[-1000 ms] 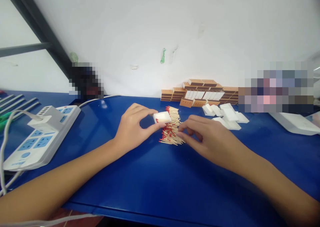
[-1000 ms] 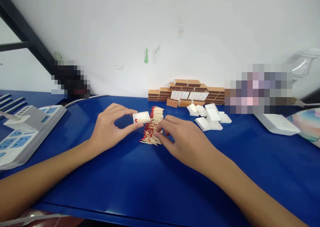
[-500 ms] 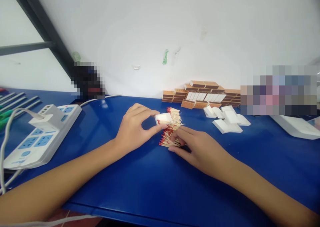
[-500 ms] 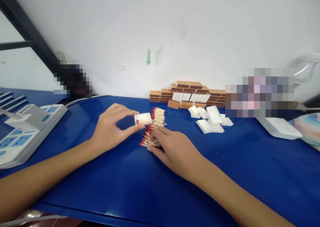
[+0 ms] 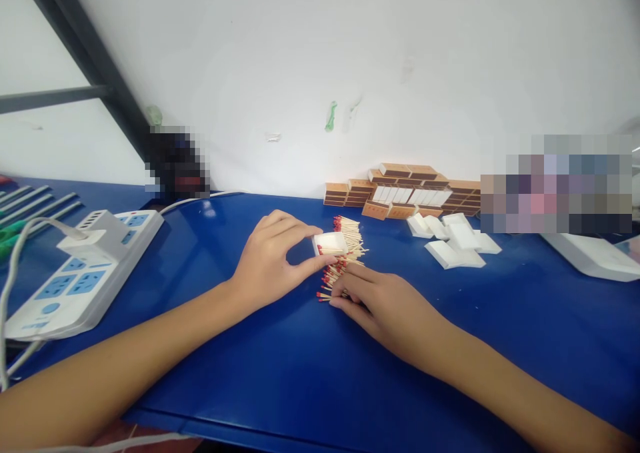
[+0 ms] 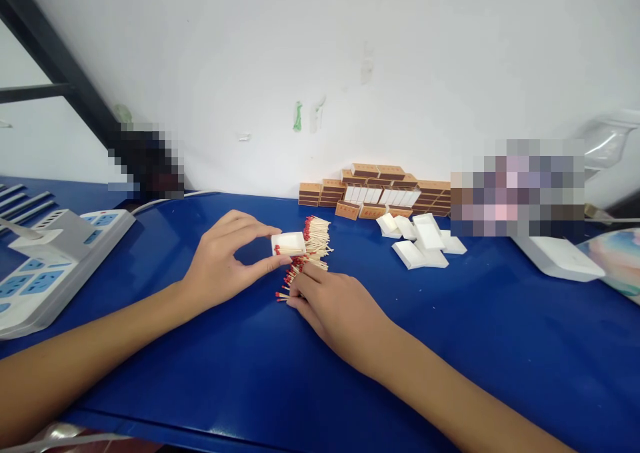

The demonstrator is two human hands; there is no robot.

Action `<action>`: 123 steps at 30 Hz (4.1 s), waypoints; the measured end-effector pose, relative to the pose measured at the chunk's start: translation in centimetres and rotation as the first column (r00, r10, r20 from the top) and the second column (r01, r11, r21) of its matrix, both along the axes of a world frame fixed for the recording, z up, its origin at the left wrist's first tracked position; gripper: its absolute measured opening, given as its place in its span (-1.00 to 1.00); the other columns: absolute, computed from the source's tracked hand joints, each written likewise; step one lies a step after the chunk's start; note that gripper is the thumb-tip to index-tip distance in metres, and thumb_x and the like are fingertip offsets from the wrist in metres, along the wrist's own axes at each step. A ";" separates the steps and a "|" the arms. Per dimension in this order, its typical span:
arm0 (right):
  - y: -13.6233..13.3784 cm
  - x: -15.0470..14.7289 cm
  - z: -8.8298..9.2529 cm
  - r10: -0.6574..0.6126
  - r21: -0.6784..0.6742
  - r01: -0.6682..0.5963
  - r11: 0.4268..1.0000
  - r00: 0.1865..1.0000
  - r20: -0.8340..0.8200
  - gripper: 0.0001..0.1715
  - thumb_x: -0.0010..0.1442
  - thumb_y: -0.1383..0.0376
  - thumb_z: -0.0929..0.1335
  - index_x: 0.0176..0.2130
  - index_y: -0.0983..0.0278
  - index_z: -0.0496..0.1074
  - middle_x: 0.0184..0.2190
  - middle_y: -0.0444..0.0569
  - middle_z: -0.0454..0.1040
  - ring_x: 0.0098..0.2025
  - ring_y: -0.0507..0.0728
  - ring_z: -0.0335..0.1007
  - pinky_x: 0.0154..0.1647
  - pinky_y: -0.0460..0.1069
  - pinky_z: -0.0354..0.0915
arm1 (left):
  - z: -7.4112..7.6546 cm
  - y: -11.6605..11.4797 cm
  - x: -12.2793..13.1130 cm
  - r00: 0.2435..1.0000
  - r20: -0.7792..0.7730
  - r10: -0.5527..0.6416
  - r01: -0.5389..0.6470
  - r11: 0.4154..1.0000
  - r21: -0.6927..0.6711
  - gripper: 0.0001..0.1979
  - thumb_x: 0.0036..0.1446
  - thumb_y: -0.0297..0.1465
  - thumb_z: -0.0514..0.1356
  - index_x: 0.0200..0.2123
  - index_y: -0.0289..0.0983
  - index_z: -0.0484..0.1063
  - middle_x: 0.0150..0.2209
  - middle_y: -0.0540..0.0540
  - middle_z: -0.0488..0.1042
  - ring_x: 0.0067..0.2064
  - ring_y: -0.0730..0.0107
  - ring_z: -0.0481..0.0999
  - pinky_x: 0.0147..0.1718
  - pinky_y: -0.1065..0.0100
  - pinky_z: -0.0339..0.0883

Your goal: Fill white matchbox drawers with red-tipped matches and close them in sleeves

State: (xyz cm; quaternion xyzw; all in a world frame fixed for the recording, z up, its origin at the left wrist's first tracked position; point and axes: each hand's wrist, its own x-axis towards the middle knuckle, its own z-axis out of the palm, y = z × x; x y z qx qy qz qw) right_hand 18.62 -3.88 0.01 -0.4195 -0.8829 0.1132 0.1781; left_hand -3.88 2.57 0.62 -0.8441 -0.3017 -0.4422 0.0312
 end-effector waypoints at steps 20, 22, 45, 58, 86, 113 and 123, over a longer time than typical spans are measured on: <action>0.7 1.9 1.6 -0.083 0.222 0.090 0.971 0.996 -0.040 -0.84 0.50 0.27 0.27 -0.15 0.26 0.39 -0.21 -0.02 0.48 -0.38 0.09 0.45 -0.40 -0.01 0.29 | 0.2 -1.5 0.8 0.969 -0.058 -0.240 0.237 0.970 -0.055 -0.60 0.18 -0.15 0.44 -0.03 -0.25 0.58 -0.19 -0.10 0.66 -0.12 0.25 0.57 -0.07 0.19 0.38; 0.6 1.7 1.6 -0.082 0.232 0.093 0.968 0.995 -0.059 -0.84 0.50 0.26 0.28 -0.14 0.27 0.41 -0.21 -0.03 0.48 -0.38 0.08 0.43 -0.40 -0.01 0.28 | 0.2 -1.6 0.9 0.970 -0.041 -0.240 0.238 0.970 -0.055 -0.60 0.16 -0.16 0.46 -0.04 -0.26 0.58 -0.19 -0.09 0.66 -0.12 0.25 0.57 -0.07 0.19 0.39; 0.5 2.5 2.6 -0.154 0.167 0.170 0.971 0.982 -0.106 -0.85 0.47 0.27 0.30 -0.20 0.23 0.39 -0.31 -0.07 0.44 -0.42 0.07 0.35 -0.42 -0.02 0.21 | -0.1 -0.5 0.2 0.984 -0.132 -0.122 0.113 0.991 -0.077 -0.60 0.19 -0.10 0.42 -0.04 -0.25 0.59 -0.20 -0.09 0.66 -0.11 0.22 0.56 -0.08 0.14 0.35; 1.0 3.7 2.7 -0.148 0.128 0.147 0.981 0.989 -0.003 -0.84 0.40 0.23 0.37 -0.25 0.22 0.45 -0.37 -0.12 0.40 -0.40 0.07 0.31 -0.40 0.00 0.18 | 0.2 -0.2 0.3 0.999 0.034 0.019 -0.016 0.996 -0.089 -0.65 0.16 -0.12 0.45 -0.11 -0.21 0.62 -0.18 -0.08 0.69 -0.15 0.24 0.57 -0.11 0.15 0.41; 1.9 6.2 4.1 -0.091 0.023 0.090 0.996 0.994 0.064 -0.80 0.39 0.18 0.34 -0.26 0.19 0.48 -0.43 -0.10 0.45 -0.44 0.08 0.33 -0.43 -0.02 0.18 | -0.2 -0.3 0.2 0.991 -0.125 -0.040 0.026 0.994 -0.109 -0.63 0.21 -0.08 0.40 -0.11 -0.23 0.61 -0.20 -0.08 0.67 -0.14 0.23 0.55 -0.09 0.15 0.31; 0.6 3.4 3.7 -0.151 0.123 0.171 0.978 0.976 -0.156 -0.86 0.41 0.20 0.37 -0.14 0.22 0.49 -0.33 -0.08 0.52 -0.44 0.04 0.35 -0.43 -0.03 0.26 | 0.3 -1.7 1.2 0.982 0.134 -0.131 0.161 0.956 -0.246 -0.67 0.10 -0.18 0.49 -0.10 -0.18 0.64 -0.18 -0.09 0.69 -0.15 0.24 0.59 -0.08 0.13 0.47; 0.7 3.1 3.7 -0.161 0.026 0.167 0.986 0.972 -0.172 -0.83 0.42 0.25 0.34 -0.26 0.20 0.47 -0.35 -0.12 0.56 -0.41 0.04 0.38 -0.37 -0.03 0.29 | 0.1 -1.8 1.2 0.979 0.119 -0.168 0.191 0.958 -0.216 -0.65 0.11 -0.20 0.50 -0.09 -0.21 0.63 -0.19 -0.09 0.68 -0.16 0.25 0.59 -0.07 0.12 0.44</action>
